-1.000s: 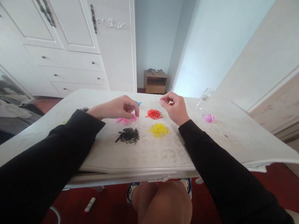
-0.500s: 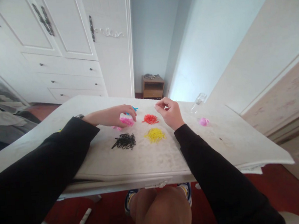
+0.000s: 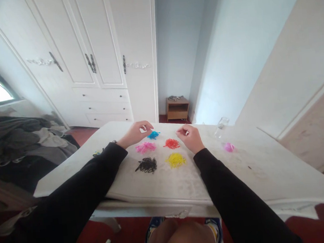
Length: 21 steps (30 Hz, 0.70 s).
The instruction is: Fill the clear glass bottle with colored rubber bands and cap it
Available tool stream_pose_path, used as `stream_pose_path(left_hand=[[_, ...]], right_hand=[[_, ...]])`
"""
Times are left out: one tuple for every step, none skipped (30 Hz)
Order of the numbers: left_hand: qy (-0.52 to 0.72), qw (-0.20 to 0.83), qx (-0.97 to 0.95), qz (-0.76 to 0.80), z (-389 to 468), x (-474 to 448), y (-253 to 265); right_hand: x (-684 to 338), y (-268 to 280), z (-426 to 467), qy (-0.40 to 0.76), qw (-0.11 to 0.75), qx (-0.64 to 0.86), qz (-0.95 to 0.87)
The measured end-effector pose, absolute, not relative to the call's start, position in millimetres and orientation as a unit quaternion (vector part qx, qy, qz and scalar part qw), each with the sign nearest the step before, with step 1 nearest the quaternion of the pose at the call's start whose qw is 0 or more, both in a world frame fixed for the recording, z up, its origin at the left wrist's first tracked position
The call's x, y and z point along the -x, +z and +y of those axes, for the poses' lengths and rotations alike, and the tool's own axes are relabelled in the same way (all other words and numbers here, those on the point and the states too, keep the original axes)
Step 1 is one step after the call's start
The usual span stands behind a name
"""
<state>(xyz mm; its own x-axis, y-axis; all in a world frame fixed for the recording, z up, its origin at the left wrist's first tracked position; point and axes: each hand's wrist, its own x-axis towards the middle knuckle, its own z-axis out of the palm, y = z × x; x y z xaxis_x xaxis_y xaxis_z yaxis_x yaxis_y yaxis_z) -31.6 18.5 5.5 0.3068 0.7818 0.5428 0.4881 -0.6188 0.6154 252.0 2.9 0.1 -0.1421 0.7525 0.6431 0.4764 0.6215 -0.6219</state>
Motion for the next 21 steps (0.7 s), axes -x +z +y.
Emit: stream_pose_path(left_hand=[[0.456, 0.177, -0.768, 0.413, 20.0, 29.8, 6.4], [0.479, 0.185, -0.746, 0.423, 21.1, 28.6, 8.5], [0.497, 0.194, -0.730, 0.428, 21.2, 28.5, 11.7], [0.510, 0.202, -0.718, 0.429, 20.1, 30.0, 16.3], [0.514, 0.208, -0.713, 0.429, 17.8, 33.4, 21.8], [0.513, 0.212, -0.713, 0.428, 14.1, 39.1, 28.2], [0.504, 0.218, -0.717, 0.429, 9.4, 47.2, 34.8], [0.492, 0.217, -0.721, 0.438, 3.9, 57.6, 41.1], [0.482, 0.201, -0.724, 0.451, -2.2, 69.8, 46.8], [0.467, 0.181, -0.729, 0.467, -8.4, 83.5, 51.4], [0.445, 0.172, -0.731, 0.487, -14.7, 98.1, 54.5], [0.421, 0.176, -0.729, 0.510, -20.8, 113.0, 56.0], [0.393, 0.185, -0.724, 0.536, -26.5, 127.6, 55.8], [0.368, 0.193, -0.714, 0.563, -31.8, 141.5, 54.2], [0.343, 0.201, -0.703, 0.590, -36.7, 154.1, 51.2], [0.321, 0.202, -0.693, 0.613, -41.1, 165.1, 47.1], [0.299, 0.198, -0.690, 0.629, -45.1, 174.4, 42.4], [0.289, 0.191, -0.688, 0.638, -48.6, 181.8, 37.2], [0.284, 0.184, -0.684, 0.647, -51.6, 187.2, 31.8], [0.280, 0.177, -0.680, 0.655, -54.0, 190.7, 26.6], [0.275, 0.173, -0.675, 0.662, -55.8, 192.6, 21.6]], right_hand=[[-253.0, -0.6, 4.6, 0.136, 0.509, 0.415, -0.742], [-254.0, -1.4, 6.2, 0.135, 0.509, 0.415, -0.742], [-255.0, -2.4, 7.6, 0.133, 0.508, 0.417, -0.742], [-256.1, -3.3, 9.0, 0.132, 0.507, 0.419, -0.742], [-257.1, -4.2, 10.1, 0.132, 0.504, 0.421, -0.743], [-258.0, -5.1, 11.2, 0.133, 0.501, 0.422, -0.743], [-258.8, -5.8, 12.2, 0.134, 0.499, 0.424, -0.744], [-259.5, -6.4, 13.2, 0.135, 0.497, 0.424, -0.745], [-260.1, -6.9, 14.1, 0.136, 0.496, 0.423, -0.746], [-260.6, -7.2, 15.0, 0.140, 0.497, 0.424, -0.744], [-260.9, -7.5, 15.8, 0.143, 0.497, 0.426, -0.742], [-261.1, -7.8, 16.5, 0.144, 0.495, 0.428, -0.742], [-261.2, -8.1, 17.2, 0.142, 0.495, 0.431, -0.741], [-261.1, -8.4, 17.7, 0.140, 0.491, 0.431, -0.744], [-261.1, -8.9, 18.2, 0.137, 0.490, 0.430, -0.746], [-261.0, -9.3, 18.7, 0.135, 0.489, 0.427, -0.748], [-261.0, -9.9, 19.3, 0.136, 0.485, 0.423, -0.753], [-261.1, -10.5, 19.8, 0.137, 0.481, 0.422, -0.756], [-261.3, -11.2, 20.5, 0.138, 0.479, 0.423, -0.757], [-261.7, -11.8, 21.3, 0.138, 0.477, 0.425, -0.757], [-262.2, -12.5, 22.2, 0.136, 0.476, 0.425, -0.758]])
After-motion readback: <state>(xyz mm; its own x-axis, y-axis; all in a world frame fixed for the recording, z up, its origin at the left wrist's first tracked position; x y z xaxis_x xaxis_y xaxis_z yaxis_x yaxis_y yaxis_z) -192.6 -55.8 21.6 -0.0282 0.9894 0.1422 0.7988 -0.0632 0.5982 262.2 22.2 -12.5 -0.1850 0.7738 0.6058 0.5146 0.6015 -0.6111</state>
